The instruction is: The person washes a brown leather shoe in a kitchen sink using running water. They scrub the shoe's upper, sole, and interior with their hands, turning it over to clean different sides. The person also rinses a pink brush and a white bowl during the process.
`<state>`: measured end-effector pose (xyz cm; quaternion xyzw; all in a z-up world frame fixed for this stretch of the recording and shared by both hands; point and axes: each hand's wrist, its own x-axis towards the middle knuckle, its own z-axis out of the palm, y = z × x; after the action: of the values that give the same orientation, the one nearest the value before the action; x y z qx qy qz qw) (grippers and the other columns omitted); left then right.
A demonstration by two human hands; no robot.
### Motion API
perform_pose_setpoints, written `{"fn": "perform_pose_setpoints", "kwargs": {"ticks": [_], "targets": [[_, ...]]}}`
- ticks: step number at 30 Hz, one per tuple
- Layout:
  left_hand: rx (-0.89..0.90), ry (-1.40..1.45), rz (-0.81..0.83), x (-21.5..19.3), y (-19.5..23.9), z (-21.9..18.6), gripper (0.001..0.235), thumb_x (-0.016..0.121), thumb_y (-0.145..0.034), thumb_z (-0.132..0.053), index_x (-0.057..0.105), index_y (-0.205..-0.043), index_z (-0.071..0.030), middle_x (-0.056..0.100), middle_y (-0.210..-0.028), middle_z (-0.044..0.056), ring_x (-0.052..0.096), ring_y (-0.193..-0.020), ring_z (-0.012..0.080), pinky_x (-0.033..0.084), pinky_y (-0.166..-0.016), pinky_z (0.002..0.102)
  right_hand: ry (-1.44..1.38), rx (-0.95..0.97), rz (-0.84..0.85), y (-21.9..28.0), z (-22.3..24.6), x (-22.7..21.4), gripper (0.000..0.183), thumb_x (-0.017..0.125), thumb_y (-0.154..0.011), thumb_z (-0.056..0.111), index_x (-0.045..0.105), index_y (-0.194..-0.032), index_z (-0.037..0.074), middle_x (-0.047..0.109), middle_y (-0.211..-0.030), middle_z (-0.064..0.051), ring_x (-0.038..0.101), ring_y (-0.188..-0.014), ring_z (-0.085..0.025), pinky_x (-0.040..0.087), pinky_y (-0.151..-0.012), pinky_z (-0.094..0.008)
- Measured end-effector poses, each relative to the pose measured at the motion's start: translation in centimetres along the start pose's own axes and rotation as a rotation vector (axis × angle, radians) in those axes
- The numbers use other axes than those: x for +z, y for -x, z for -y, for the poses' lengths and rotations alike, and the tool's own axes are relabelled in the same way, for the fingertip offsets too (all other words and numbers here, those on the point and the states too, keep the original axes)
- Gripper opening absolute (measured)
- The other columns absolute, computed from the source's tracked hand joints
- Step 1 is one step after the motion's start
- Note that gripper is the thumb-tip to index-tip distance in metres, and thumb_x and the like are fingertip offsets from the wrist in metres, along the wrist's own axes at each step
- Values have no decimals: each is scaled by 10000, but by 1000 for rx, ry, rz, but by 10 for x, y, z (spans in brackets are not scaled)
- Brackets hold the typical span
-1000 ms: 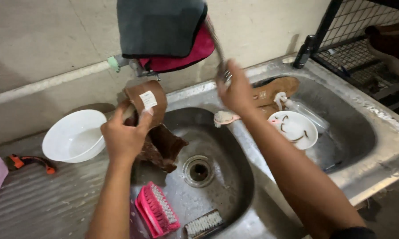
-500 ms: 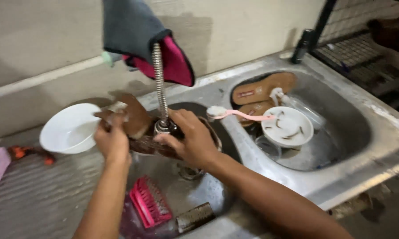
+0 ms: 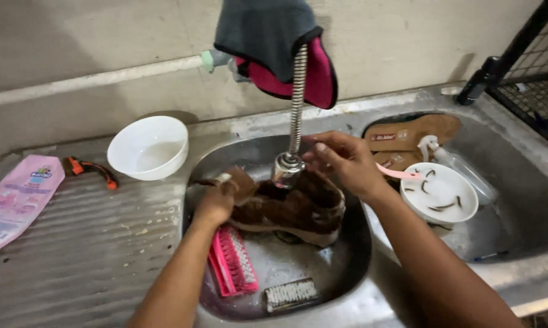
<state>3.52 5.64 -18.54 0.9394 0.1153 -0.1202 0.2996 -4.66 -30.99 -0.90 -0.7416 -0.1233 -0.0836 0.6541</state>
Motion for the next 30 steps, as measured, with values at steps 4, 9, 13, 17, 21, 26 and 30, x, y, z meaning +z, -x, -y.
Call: {"fn": "perform_pose_setpoints", "kwargs": {"ticks": [4, 9, 13, 17, 21, 26, 30], "targets": [[-56, -304, 74, -41, 84, -45, 744, 495, -1222, -643, 933, -1526, -123, 925, -1540, 182, 826, -1542, 440, 650, -1263, 675, 148, 152, -81, -33, -35, -4, 220, 800, -1250, 138, 938, -1422, 131, 953, -1103, -189, 897, -930, -225, 804, -788, -415], [-36, -360, 8, -24, 53, -38, 522, 652, -1236, -499, 978, -1379, -116, 966, -1347, 175, 901, -1369, 468, 692, -1162, 672, 457, 165, -2, -80, -32, 29, 392, 926, -1098, 371, 970, -1466, 243, 948, -1187, -235, 892, -1262, -484, 661, -1169, -641], [8, -368, -59, -69, 100, -70, 395, 733, -1181, -322, 991, -1290, -44, 961, -1210, 232, 929, -1210, 498, 748, -980, 681, -422, -19, 246, -153, -87, 58, 625, 968, -1039, 115, 701, -1600, 175, 873, -1393, -260, 897, -1103, -320, 803, -862, -445], [141, -270, -125, -122, 183, -109, 948, 837, -1123, -178, 369, -1922, 25, 443, -1965, 369, 356, -1859, 583, 486, -1385, 748, -267, 508, -95, -180, 14, 114, 434, 695, -1183, 486, 903, -1437, 202, 931, -1196, -66, 918, -1022, -294, 784, -901, -537], [374, -318, -116, -78, 134, -79, 653, 729, -1174, -366, 729, -1739, -38, 657, -1816, 322, 544, -1734, 581, 519, -1327, 729, -345, 520, -28, -204, 18, 118, 339, 659, -1181, 428, 893, -1265, 197, 833, -1024, 44, 789, -893, -139, 685, -852, -369], [389, -233, 161, -47, 92, -48, 774, 463, -1270, -566, 547, -1910, -141, 482, -1980, 280, 474, -1820, 547, 422, -1433, 742, -521, 519, 14, -177, 60, 111, 235, 828, -1181, 325, 833, -1312, 130, 825, -1222, -32, 796, -1086, -188, 673, -904, -306], [370, -250, 243, -59, 105, -58, 922, 552, -1226, -660, 447, -1961, -115, 381, -2048, 287, 319, -1914, 530, 294, -1522, 740, -374, 408, 50, -170, 67, 102, 382, 832, -1186, 107, 753, -1560, 128, 816, -1392, -31, 819, -1293, -265, 688, -1163, -421]]}}
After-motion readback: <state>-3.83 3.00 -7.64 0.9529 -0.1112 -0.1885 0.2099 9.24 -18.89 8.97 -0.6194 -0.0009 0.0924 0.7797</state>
